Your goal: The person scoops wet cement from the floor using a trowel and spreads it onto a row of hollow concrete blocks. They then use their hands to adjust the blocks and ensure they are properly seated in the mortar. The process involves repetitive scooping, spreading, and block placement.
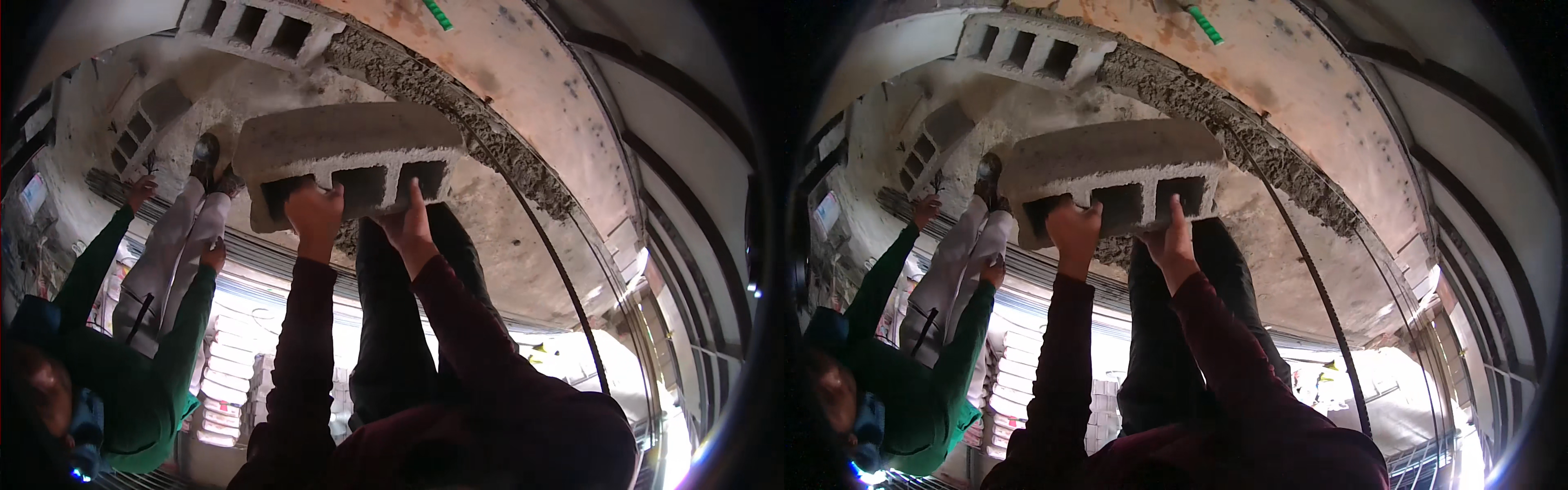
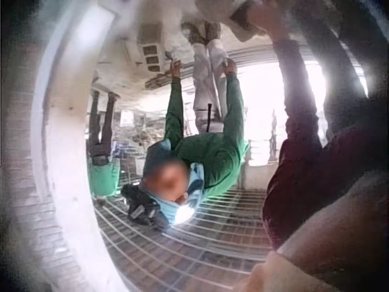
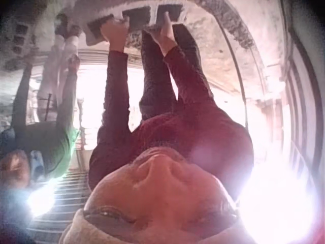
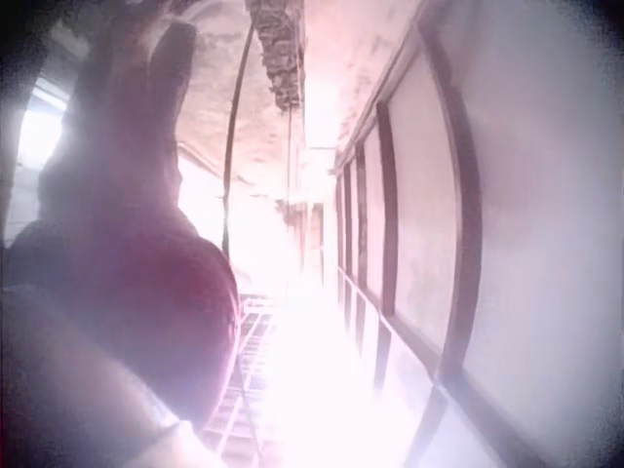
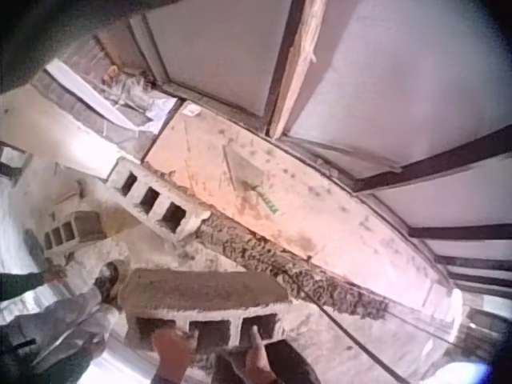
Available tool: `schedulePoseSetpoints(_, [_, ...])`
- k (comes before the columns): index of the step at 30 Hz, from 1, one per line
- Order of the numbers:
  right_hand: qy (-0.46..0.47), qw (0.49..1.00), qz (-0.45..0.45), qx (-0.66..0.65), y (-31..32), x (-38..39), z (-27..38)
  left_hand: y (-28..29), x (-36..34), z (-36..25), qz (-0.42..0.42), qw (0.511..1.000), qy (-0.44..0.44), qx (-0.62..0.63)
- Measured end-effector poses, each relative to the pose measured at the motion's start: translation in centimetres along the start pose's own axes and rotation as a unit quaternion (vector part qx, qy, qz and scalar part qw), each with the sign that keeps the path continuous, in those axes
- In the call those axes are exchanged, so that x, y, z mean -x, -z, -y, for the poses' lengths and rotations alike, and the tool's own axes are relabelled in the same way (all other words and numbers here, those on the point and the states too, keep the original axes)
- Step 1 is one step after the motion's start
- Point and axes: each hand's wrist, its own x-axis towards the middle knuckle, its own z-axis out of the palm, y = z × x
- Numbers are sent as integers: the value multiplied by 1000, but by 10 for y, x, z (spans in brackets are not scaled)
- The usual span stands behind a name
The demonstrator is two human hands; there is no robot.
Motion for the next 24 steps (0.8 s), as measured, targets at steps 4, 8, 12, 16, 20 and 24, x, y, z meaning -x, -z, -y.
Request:
schedulePoseSetpoints(4, [-1, 998, -58, 38, 29, -17, 12, -1, -8, -25, 9, 1000, 6, -20])
schedulePoseSetpoints(8, [25, 997, -70, 6, 19, -11, 13, 8, -19, -43, 29, 999, -20, -37])
schedulePoseSetpoints(12, [53, 996, -68, 9, 17, 0, 32, 4, -23, -66, 46, 997, -45, -33])
schedulePoseSetpoints(16, [96, 992, -75, 19, 24, -4, 59, -5, -32, -94, 87, 995, -49, -9])
schedulePoseSetpoints(20, [120, 991, -62, -8, 23, -10, 67, -16, -49, -107, 114, 990, -82, 32])
schedulePoseSetpoints(24, [128, 987, -90, -34, -2, -15, 61, -20, -72, -108, 123, 988, -90, 28])
